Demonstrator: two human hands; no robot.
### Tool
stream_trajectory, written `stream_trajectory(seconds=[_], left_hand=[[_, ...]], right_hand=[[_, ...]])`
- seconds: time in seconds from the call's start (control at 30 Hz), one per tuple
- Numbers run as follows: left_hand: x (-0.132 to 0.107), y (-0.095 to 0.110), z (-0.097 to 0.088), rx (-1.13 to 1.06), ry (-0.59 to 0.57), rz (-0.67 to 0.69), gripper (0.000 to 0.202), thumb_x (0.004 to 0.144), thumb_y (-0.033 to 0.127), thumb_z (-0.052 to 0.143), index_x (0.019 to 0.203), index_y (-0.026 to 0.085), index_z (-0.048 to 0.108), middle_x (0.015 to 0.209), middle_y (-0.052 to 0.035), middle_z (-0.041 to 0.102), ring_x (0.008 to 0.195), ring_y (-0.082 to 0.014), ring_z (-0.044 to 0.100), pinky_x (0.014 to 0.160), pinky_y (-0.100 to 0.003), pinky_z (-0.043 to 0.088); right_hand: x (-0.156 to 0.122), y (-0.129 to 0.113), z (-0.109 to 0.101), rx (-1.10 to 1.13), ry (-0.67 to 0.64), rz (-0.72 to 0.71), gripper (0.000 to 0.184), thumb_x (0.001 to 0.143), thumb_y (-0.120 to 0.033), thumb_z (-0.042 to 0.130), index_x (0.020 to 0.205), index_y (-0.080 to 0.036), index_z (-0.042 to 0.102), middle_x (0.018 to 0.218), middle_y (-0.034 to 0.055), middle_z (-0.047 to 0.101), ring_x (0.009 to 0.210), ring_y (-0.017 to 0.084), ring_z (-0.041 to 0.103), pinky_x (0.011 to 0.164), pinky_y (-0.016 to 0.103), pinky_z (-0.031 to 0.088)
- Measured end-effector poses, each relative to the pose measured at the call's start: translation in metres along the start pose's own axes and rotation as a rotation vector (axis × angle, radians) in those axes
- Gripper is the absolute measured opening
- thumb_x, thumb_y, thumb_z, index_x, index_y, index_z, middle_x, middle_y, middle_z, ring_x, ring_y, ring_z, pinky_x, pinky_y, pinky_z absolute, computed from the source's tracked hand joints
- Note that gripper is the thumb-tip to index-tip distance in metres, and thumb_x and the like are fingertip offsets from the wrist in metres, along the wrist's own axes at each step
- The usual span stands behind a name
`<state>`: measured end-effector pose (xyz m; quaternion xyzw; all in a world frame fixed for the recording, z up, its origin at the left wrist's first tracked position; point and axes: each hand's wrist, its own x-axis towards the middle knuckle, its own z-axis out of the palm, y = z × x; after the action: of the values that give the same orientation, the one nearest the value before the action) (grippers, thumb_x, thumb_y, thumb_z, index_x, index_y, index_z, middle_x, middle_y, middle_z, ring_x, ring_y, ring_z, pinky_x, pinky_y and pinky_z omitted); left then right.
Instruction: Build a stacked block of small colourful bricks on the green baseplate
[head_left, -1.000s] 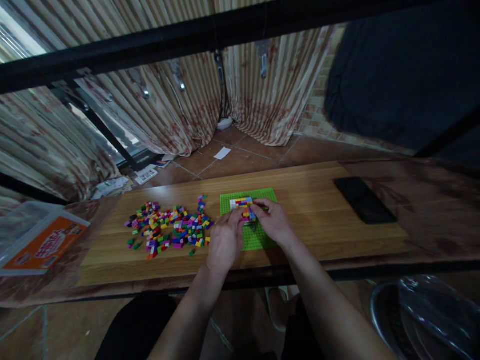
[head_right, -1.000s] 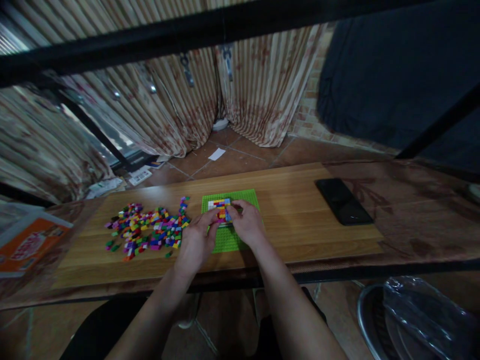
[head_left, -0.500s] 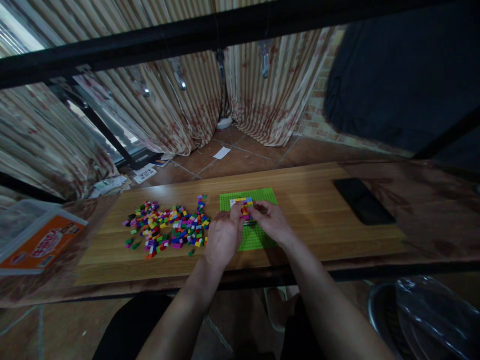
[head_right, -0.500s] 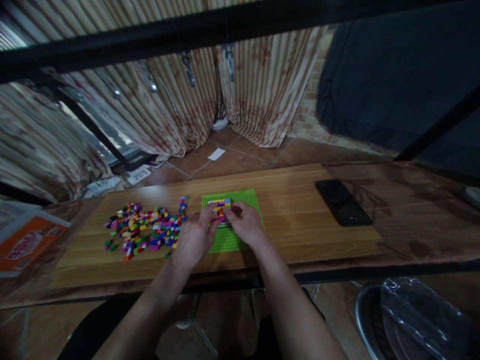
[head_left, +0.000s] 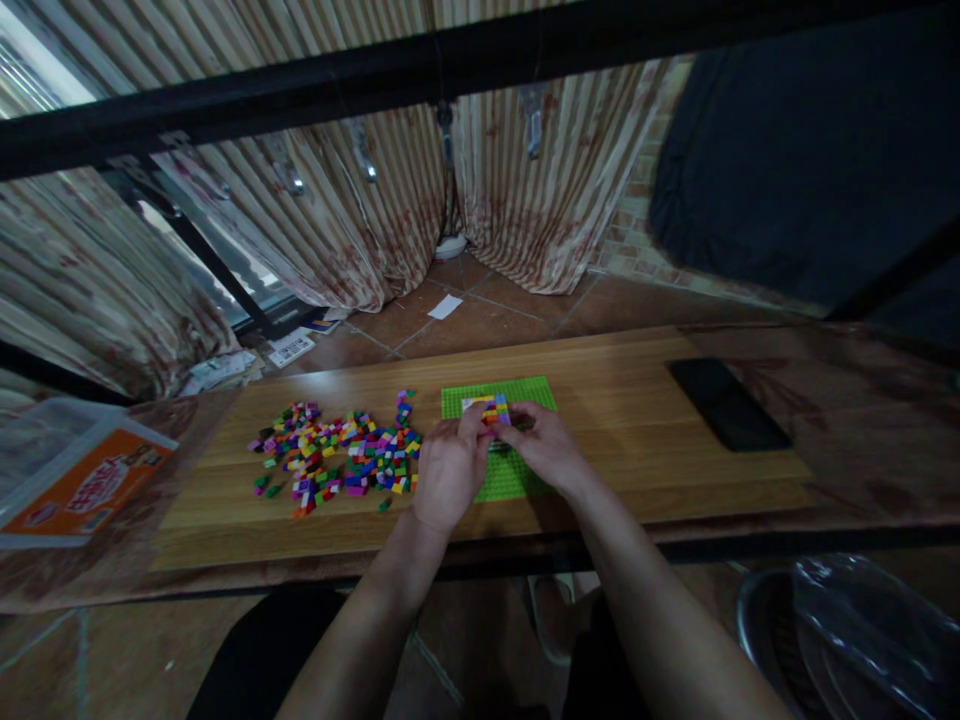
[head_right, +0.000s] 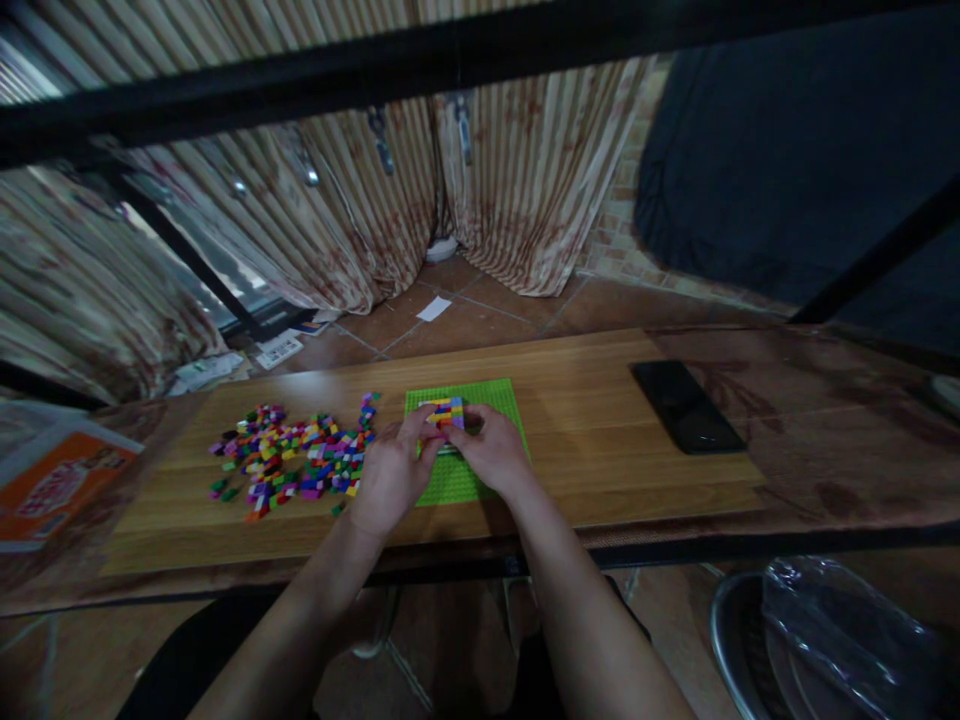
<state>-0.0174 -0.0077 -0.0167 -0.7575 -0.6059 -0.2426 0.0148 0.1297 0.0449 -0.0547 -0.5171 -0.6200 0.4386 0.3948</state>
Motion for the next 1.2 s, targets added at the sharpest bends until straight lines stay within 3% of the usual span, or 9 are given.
stream_trajectory(seconds=[0.3, 0.43, 0.53, 0.63, 0.8, 0.9, 1.03, 1.2], left_hand=[[-0.002, -0.003, 0.007, -0.117, 0.083, -0.051, 0.036, 0.086, 0.018, 0.06, 0.122, 0.02, 0.055, 0.087, -0.001, 0.075, 0.088, -0.02, 0.067, 0.087, -0.034, 0.051], [-0.007, -0.004, 0.004, -0.257, 0.104, -0.104, 0.041, 0.085, 0.019, 0.062, 0.125, 0.022, 0.052, 0.097, -0.0029, 0.074, 0.096, -0.0199, 0.067, 0.088, -0.035, 0.052], [-0.021, -0.012, -0.004, -0.385, 0.205, -0.219, 0.037, 0.088, 0.024, 0.058, 0.124, 0.022, 0.053, 0.108, -0.0059, 0.071, 0.095, -0.018, 0.068, 0.088, -0.034, 0.054], [-0.047, -0.032, -0.016, -0.407, 0.325, -0.393, 0.032, 0.088, 0.027, 0.056, 0.119, 0.017, 0.057, 0.105, -0.0083, 0.071, 0.093, -0.0188, 0.068, 0.083, -0.033, 0.055], [-0.101, -0.068, -0.037, -0.304, 0.266, -0.628, 0.03, 0.086, 0.028, 0.054, 0.113, 0.018, 0.061, 0.096, -0.0062, 0.072, 0.084, -0.0188, 0.069, 0.078, -0.032, 0.056], [-0.122, -0.077, -0.043, -0.229, 0.196, -0.666, 0.027, 0.085, 0.028, 0.056, 0.109, 0.019, 0.063, 0.097, -0.0057, 0.072, 0.09, -0.0206, 0.068, 0.081, -0.034, 0.055], [-0.127, -0.078, -0.04, -0.132, 0.15, -0.602, 0.027, 0.083, 0.024, 0.057, 0.109, 0.02, 0.063, 0.103, -0.0065, 0.07, 0.097, -0.0221, 0.066, 0.086, -0.035, 0.053], [-0.113, -0.08, -0.03, -0.065, 0.126, -0.554, 0.028, 0.083, 0.024, 0.06, 0.11, 0.02, 0.063, 0.102, -0.0077, 0.068, 0.098, -0.0237, 0.064, 0.087, -0.038, 0.052]], right_hand=[[-0.003, -0.007, 0.0, -0.072, -0.018, -0.025, 0.033, 0.076, -0.035, 0.067, 0.105, -0.018, 0.065, 0.097, 0.0081, 0.073, 0.084, 0.022, 0.068, 0.079, 0.037, 0.052], [-0.003, -0.004, 0.0, -0.035, -0.033, 0.018, 0.038, 0.075, -0.042, 0.068, 0.105, -0.018, 0.066, 0.094, 0.0079, 0.074, 0.081, 0.021, 0.068, 0.074, 0.035, 0.053], [-0.003, -0.004, -0.005, -0.025, -0.044, 0.109, 0.047, 0.075, -0.051, 0.065, 0.106, -0.016, 0.067, 0.09, 0.0092, 0.074, 0.077, 0.022, 0.068, 0.066, 0.033, 0.053], [-0.002, -0.002, -0.013, -0.017, 0.023, 0.166, 0.051, 0.076, -0.057, 0.061, 0.104, -0.014, 0.068, 0.092, 0.0109, 0.073, 0.079, 0.023, 0.068, 0.065, 0.033, 0.053], [0.001, 0.006, -0.018, -0.001, 0.115, 0.148, 0.052, 0.075, -0.06, 0.058, 0.096, -0.014, 0.07, 0.088, 0.0119, 0.073, 0.075, 0.023, 0.068, 0.065, 0.034, 0.054], [0.003, 0.011, -0.015, -0.034, 0.115, 0.119, 0.053, 0.075, -0.059, 0.058, 0.098, -0.014, 0.07, 0.089, 0.0128, 0.073, 0.078, 0.025, 0.069, 0.068, 0.036, 0.054], [0.006, 0.017, -0.012, -0.101, 0.117, 0.091, 0.051, 0.077, -0.058, 0.057, 0.1, -0.015, 0.07, 0.09, 0.012, 0.073, 0.081, 0.026, 0.069, 0.072, 0.039, 0.054], [0.009, 0.021, -0.011, -0.148, 0.141, 0.083, 0.048, 0.078, -0.055, 0.057, 0.101, -0.015, 0.071, 0.09, 0.0114, 0.074, 0.082, 0.027, 0.069, 0.074, 0.04, 0.054]])
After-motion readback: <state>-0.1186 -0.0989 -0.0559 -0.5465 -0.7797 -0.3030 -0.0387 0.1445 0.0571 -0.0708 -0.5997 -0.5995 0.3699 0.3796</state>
